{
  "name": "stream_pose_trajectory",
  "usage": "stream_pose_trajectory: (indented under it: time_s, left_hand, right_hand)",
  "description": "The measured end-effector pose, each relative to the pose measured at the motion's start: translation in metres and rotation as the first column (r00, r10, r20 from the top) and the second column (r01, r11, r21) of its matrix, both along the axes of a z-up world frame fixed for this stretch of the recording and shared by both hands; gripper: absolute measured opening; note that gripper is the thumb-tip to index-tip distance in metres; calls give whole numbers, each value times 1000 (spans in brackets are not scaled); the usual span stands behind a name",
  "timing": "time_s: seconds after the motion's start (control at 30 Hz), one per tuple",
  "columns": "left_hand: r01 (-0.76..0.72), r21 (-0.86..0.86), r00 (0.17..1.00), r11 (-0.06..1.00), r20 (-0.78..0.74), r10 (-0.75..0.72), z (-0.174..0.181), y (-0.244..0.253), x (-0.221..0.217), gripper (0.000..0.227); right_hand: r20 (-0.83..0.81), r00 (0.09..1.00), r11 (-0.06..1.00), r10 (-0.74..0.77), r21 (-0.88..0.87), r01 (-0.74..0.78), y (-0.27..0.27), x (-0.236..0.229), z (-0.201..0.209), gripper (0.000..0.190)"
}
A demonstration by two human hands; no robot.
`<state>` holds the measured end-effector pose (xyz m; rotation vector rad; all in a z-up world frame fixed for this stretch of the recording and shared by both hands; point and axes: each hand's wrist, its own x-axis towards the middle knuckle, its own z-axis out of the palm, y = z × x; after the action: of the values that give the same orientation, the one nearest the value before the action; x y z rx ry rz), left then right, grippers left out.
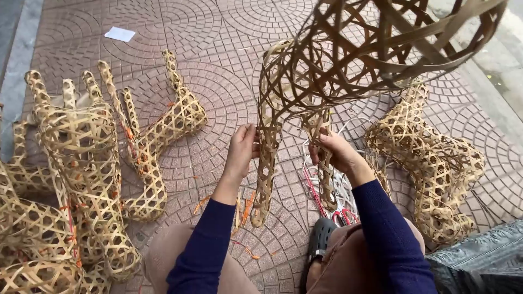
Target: Assembling woven bamboo animal figures by tying sections together with plastic ties and cutting excess with scissors.
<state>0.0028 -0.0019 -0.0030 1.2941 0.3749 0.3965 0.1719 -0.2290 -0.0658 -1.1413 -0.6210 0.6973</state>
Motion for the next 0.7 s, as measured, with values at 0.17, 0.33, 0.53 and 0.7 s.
stream_pose_trajectory:
  time_s: [0.17, 0.33, 0.53, 0.7]
  left_hand:
    - [-43, 391, 991, 919, -98, 88, -4, 2, -6, 29]
    - [-38, 409, 994, 912, -76, 75, -18, 11, 0, 25]
    - [50, -157, 979, 986, 204, -17, -19, 6, 4, 17]
    - [61, -315, 962, 947, 273, 29, -49, 14, 20, 15]
  right_hand:
    - [-37, 999, 1000, -9, -23, 8, 4, -25, 28, 41]
    - [-78, 997, 1000, -9, -25, 7, 6, -33, 33, 38]
    - [-196, 980, 999, 37, 0, -38, 9, -33, 30, 40]
    - [-371, 924, 996, 92, 42, -82, 14, -47, 38, 43]
